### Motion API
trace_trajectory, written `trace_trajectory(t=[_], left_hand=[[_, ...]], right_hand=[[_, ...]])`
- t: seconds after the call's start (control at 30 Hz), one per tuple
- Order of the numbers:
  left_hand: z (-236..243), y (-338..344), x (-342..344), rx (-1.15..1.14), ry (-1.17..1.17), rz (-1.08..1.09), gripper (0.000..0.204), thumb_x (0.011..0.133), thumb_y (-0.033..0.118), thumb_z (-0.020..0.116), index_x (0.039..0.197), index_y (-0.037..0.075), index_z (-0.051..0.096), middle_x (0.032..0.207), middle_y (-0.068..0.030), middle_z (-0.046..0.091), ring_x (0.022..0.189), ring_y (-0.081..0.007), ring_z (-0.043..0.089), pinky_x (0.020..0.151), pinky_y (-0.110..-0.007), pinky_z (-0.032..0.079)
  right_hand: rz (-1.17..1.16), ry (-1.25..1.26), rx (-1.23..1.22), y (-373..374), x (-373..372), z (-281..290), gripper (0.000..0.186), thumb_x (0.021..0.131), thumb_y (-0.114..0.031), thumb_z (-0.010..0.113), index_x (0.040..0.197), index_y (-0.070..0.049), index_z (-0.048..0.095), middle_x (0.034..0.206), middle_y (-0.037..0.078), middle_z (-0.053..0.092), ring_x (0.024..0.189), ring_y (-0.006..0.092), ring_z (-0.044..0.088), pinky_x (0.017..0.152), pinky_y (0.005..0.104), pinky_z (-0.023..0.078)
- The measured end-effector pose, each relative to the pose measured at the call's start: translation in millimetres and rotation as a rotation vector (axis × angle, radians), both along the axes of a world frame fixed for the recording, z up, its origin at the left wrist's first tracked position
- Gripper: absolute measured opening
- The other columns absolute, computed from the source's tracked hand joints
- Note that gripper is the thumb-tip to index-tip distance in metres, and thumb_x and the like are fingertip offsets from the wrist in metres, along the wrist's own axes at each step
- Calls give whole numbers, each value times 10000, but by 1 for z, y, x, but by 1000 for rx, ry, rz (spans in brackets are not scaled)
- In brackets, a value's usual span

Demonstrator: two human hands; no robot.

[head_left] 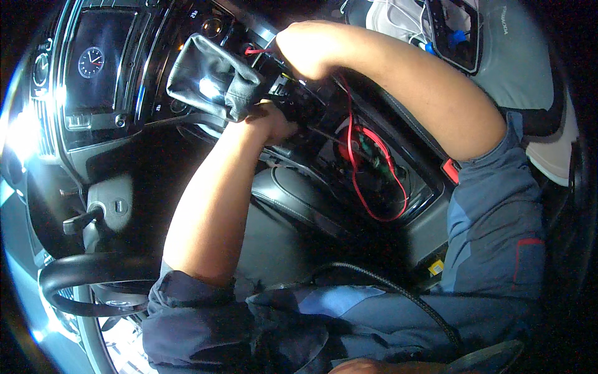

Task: The person works on the center console of a car, using a blue pry tool to remove a trim panel near the gear shifter. They then handle exposed wires and connectors, appearing to install or repair an electronic component. The person also briefly adjusts the head-mounted camera during the task.

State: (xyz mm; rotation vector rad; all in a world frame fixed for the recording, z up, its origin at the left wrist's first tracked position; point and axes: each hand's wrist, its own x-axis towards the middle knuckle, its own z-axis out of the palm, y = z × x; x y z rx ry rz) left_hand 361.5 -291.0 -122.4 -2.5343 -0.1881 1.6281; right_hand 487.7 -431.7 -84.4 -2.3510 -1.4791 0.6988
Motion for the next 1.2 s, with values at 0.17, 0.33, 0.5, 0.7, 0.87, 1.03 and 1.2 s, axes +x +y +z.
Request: trace_trajectory(t=[0.17,0.33,0.5,0.7,0.87,1.03,1.2], left_hand=[[-5,5,-1,22,-56,39,735,910,609,671,1383,47,662,1325,-246,678,1196,-383,665,1058,-463,530],[6,8,-6,-56,-162,95,713,882,531,738,1358,3,675,1381,-255,651,1271,-380,630,1094,-457,500],[29,19,-5,-364,-168,177,661,919,468,705,1366,-17,655,1362,-271,657,1273,-377,630,1080,-457,503],[33,-14,-13,84,-201,278,921,923,633,632,1501,-59,444,1461,-259,586,1323,-382,608,1094,-461,511],[40,-25,-23,113,-308,139,1029,857,743,652,1476,-49,431,1487,-266,558,1283,-411,632,1085,-475,519],[39,-6,-27,-14,-338,225,976,821,649,754,1458,-36,474,1403,-262,629,1294,-405,623,1095,-453,512],[39,21,-30,-384,-405,422,762,826,431,824,1453,67,587,1402,-212,655,1291,-347,631,1104,-425,499]], right_hand=[[1,8,1,0,0,2,154,778,-88,733,861,30,784,860,251,745,817,389,751,732,464,595],[7,17,22,0,1,3,134,774,-73,730,832,40,769,842,263,738,816,396,752,727,465,596],[-5,24,27,0,2,1,138,777,-80,726,837,37,768,852,268,737,820,396,752,727,468,592],[-12,19,35,1,2,-4,185,808,-124,710,878,27,790,911,248,758,853,382,758,762,469,602],[-17,41,65,-2,1,-4,163,775,-93,741,877,31,772,866,279,731,840,415,742,744,480,584],[-23,59,-26,-1,2,2,199,784,-127,753,907,29,777,896,260,744,853,399,748,750,478,590],[-11,16,-62,1,-4,9,260,832,-211,754,964,10,788,985,223,772,918,379,761,798,476,607]])
